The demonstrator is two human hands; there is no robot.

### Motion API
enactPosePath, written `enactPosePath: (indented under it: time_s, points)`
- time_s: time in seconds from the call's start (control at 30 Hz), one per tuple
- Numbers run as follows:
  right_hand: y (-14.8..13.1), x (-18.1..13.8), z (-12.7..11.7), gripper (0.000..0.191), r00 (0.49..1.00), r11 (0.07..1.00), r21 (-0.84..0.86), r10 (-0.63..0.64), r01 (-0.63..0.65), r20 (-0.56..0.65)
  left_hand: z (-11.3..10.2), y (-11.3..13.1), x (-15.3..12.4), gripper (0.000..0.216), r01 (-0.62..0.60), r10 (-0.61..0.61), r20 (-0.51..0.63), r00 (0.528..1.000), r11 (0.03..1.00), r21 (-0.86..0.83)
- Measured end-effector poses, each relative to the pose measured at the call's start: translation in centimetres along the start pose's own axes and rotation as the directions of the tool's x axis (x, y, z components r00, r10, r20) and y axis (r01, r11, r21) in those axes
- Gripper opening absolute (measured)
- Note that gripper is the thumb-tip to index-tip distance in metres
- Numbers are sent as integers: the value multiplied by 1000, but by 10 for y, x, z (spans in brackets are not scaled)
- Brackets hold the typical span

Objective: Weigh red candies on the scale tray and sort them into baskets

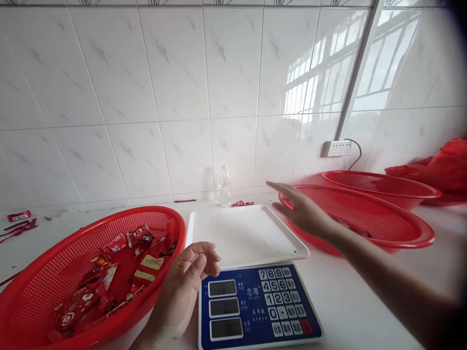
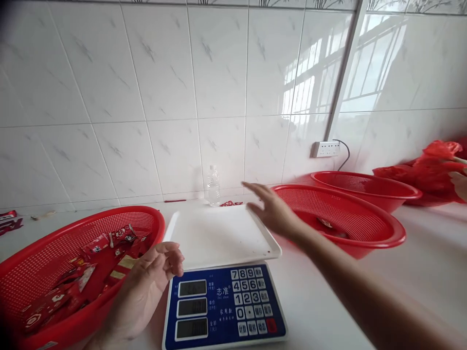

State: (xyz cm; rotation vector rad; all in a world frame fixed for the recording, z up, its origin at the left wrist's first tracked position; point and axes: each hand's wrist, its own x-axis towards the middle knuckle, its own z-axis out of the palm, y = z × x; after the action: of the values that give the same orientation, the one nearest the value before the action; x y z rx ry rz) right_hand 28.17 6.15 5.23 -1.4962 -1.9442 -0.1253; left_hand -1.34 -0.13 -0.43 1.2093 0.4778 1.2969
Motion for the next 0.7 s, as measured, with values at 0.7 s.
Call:
enactPosePath:
  time_s: [0.7]
  points:
    - [-80, -26, -7, 77, 750, 562, 560, -638, 609, -174, 97, 46, 31, 13, -289, 301, -3, 954, 920, 265]
